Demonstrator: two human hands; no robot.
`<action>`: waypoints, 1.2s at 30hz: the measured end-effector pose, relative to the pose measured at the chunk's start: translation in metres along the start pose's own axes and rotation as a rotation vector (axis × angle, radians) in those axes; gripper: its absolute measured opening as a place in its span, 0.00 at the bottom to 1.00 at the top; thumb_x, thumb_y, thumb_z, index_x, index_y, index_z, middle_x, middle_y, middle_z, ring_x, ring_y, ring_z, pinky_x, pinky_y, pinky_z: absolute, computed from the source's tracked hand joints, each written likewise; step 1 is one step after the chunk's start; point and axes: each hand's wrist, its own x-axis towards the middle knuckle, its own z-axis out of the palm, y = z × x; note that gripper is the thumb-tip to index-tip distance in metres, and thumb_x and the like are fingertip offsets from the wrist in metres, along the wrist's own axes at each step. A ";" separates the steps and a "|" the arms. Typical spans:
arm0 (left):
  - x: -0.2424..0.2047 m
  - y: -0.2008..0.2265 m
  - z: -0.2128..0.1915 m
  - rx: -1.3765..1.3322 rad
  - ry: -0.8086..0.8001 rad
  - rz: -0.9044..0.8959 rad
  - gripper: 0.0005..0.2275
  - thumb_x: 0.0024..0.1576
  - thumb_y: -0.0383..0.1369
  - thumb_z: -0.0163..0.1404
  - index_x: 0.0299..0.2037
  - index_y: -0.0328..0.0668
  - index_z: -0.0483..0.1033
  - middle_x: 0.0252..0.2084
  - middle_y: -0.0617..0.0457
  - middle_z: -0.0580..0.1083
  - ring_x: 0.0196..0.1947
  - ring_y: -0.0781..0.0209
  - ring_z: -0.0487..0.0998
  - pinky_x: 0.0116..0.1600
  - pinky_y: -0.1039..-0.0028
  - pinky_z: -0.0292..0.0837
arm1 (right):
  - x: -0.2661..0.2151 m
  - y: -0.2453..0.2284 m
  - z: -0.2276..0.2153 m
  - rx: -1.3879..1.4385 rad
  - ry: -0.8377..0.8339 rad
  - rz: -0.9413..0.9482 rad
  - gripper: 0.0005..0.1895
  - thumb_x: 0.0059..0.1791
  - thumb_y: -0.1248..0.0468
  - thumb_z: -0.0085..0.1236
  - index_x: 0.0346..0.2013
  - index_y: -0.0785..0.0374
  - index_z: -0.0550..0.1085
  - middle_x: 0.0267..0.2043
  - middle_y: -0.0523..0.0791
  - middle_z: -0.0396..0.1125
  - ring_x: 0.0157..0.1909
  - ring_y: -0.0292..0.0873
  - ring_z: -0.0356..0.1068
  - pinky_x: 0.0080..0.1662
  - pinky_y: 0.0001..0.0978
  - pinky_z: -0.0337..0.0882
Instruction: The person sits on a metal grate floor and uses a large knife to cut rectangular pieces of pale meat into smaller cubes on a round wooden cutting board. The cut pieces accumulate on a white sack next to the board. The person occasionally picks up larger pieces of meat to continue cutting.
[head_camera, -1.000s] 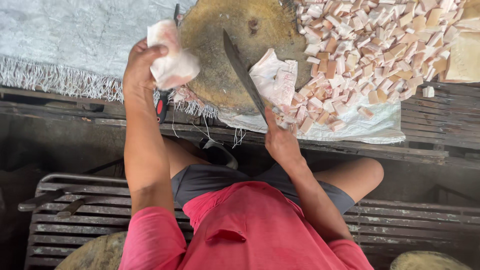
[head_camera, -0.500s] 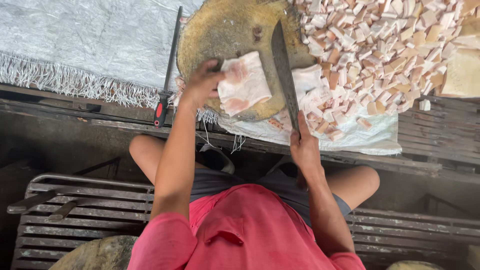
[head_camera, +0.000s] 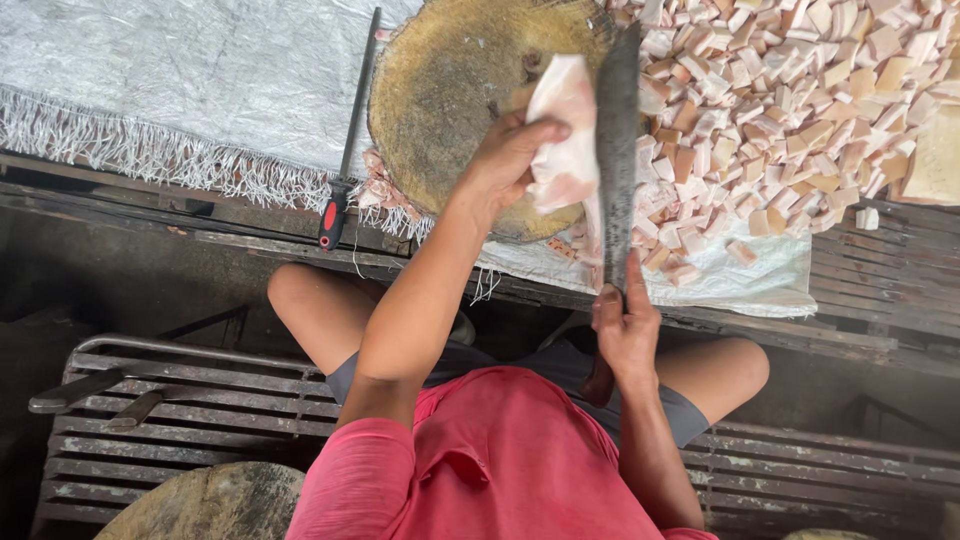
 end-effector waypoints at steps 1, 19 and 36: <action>0.001 0.005 0.005 -0.075 -0.088 0.053 0.22 0.51 0.23 0.59 0.55 0.23 0.68 0.46 0.36 0.76 0.44 0.47 0.83 0.51 0.56 0.86 | -0.003 -0.003 -0.004 0.000 0.014 -0.004 0.34 0.55 0.71 0.44 0.78 0.59 0.53 0.29 0.40 0.67 0.26 0.30 0.63 0.30 0.23 0.68; -0.053 -0.058 -0.110 0.941 0.422 0.415 0.18 0.57 0.34 0.58 0.52 0.27 0.74 0.37 0.42 0.81 0.36 0.53 0.82 0.43 0.64 0.76 | 0.002 -0.010 0.014 -0.586 -0.003 -0.397 0.35 0.50 0.74 0.50 0.74 0.62 0.59 0.44 0.63 0.72 0.39 0.64 0.76 0.39 0.48 0.76; -0.068 -0.071 -0.108 0.879 0.430 0.498 0.31 0.51 0.31 0.63 0.62 0.25 0.64 0.51 0.35 0.78 0.50 0.46 0.82 0.54 0.65 0.77 | 0.010 -0.055 -0.026 -0.285 0.332 -0.571 0.31 0.56 0.75 0.46 0.72 0.65 0.50 0.32 0.53 0.74 0.26 0.50 0.71 0.32 0.43 0.73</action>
